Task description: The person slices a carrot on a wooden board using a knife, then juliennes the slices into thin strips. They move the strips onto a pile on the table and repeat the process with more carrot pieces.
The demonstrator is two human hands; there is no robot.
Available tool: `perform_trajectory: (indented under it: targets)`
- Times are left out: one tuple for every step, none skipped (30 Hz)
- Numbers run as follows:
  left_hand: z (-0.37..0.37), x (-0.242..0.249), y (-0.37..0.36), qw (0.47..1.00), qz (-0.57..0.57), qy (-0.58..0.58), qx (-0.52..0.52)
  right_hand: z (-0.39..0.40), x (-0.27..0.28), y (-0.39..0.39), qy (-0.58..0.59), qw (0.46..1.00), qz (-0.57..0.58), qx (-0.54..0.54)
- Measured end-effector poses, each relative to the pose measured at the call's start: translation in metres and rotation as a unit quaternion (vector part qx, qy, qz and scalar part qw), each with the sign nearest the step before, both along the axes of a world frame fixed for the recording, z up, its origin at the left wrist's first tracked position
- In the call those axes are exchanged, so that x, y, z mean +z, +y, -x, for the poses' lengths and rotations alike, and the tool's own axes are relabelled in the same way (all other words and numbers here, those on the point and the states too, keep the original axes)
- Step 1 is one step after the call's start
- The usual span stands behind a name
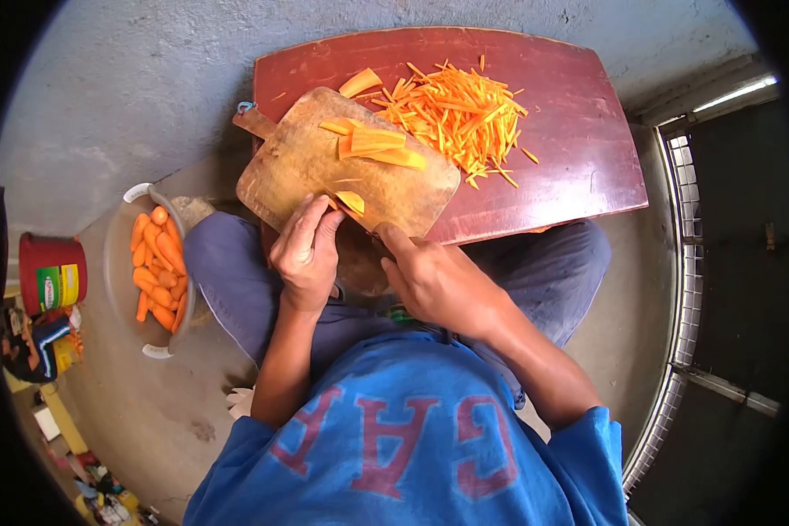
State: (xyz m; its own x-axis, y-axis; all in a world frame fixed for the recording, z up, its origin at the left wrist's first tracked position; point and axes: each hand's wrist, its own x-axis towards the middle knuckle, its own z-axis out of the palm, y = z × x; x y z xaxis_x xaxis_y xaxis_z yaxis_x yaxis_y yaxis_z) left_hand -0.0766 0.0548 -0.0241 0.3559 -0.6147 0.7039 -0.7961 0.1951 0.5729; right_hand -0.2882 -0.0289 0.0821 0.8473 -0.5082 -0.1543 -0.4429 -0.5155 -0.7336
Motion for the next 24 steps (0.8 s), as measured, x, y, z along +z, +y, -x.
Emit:
perform_trajectory:
  targets:
    - [-0.001, 0.0, 0.0, 1.0, 0.0, 0.002, 0.0, -0.001, 0.0, -0.001, 0.014, 1.0, -0.012, -0.004]
    - [-0.001, -0.002, -0.002, 1.0, 0.003, 0.003, 0.001, -0.002, 0.0, -0.005, 0.028, 0.999, -0.021, -0.006]
    - [0.0, -0.003, 0.0, 1.0, 0.003, 0.006, 0.0, -0.002, 0.0, -0.005, 0.043, 0.998, -0.035, -0.01]
    - [0.001, -0.002, 0.002, 1.0, -0.012, 0.021, 0.002, 0.0, -0.006, -0.003, -0.003, 1.0, -0.013, -0.01]
    - [0.002, -0.001, 0.004, 0.999, -0.024, 0.036, 0.004, 0.002, -0.015, -0.002, -0.048, 0.999, 0.012, -0.009]
    - [0.002, -0.001, 0.005, 0.998, -0.037, 0.051, 0.006, 0.0, -0.016, 0.0, -0.093, 0.995, 0.036, -0.009]
    - [0.001, -0.002, 0.007, 0.998, -0.024, 0.055, 0.004, 0.001, -0.013, 0.002, -0.115, 0.993, 0.036, -0.02]
    - [0.0, -0.002, 0.008, 0.995, -0.025, 0.091, -0.007, 0.005, -0.007, 0.004, -0.088, 0.996, 0.01, -0.031]
    - [-0.001, -0.007, 0.01, 0.991, -0.034, 0.13, -0.015, 0.008, 0.006, 0.006, -0.062, 0.997, -0.019, -0.042]
    - [-0.002, -0.01, 0.011, 0.985, -0.044, 0.167, -0.022, 0.01, 0.015, 0.007, -0.036, 0.997, -0.047, -0.053]
    - [-0.001, -0.01, 0.013, 0.981, -0.058, 0.183, -0.029, 0.015, 0.018, 0.008, -0.059, 0.995, -0.053, -0.058]
    - [0.0, -0.007, 0.014, 0.976, -0.073, 0.2, -0.036, 0.02, 0.021, 0.008, -0.082, 0.993, -0.059, -0.063]
    - [0.0, -0.005, 0.014, 0.972, -0.087, 0.216, -0.043, 0.025, 0.023, 0.006, -0.105, 0.99, -0.064, -0.068]
    - [0.0, -0.004, 0.013, 0.976, -0.097, 0.192, -0.045, 0.029, 0.023, 0.003, -0.13, 0.987, -0.058, -0.07]
    - [0.0, -0.004, 0.013, 0.979, -0.107, 0.169, -0.045, 0.032, 0.024, 0.0, -0.156, 0.984, -0.053, -0.071]
    - [0.001, -0.002, 0.012, 0.981, -0.118, 0.146, -0.046, 0.034, 0.023, -0.002, -0.181, 0.98, -0.049, -0.074]
    - [0.004, 0.0, 0.011, 0.977, -0.12, 0.165, -0.057, 0.035, 0.018, -0.004, -0.168, 0.982, -0.041, -0.072]
    - [0.005, 0.004, 0.01, 0.98, -0.132, 0.139, -0.054, 0.034, 0.015, -0.005, -0.155, 0.984, -0.05, -0.071]
    - [0.005, 0.007, 0.008, 0.982, -0.143, 0.112, -0.052, 0.033, 0.011, -0.007, -0.143, 0.986, -0.057, -0.071]
    - [0.005, 0.009, 0.006, 0.983, -0.153, 0.085, -0.049, 0.033, 0.008, -0.008, -0.129, 0.987, -0.063, -0.069]
    - [0.005, 0.007, 0.005, 0.983, -0.158, 0.091, -0.035, 0.034, -0.001, -0.008, -0.144, 0.986, -0.049, -0.07]
    - [0.004, 0.008, 0.005, 0.979, -0.171, 0.106, -0.044, 0.036, -0.004, -0.009, -0.146, 0.985, -0.05, -0.078]
    - [0.001, 0.009, 0.007, 0.974, -0.184, 0.121, -0.052, 0.038, -0.006, -0.01, -0.149, 0.984, -0.052, -0.084]
    - [-0.002, 0.011, 0.008, 0.969, -0.198, 0.136, -0.058, 0.039, -0.008, -0.011, -0.152, 0.983, -0.054, -0.089]
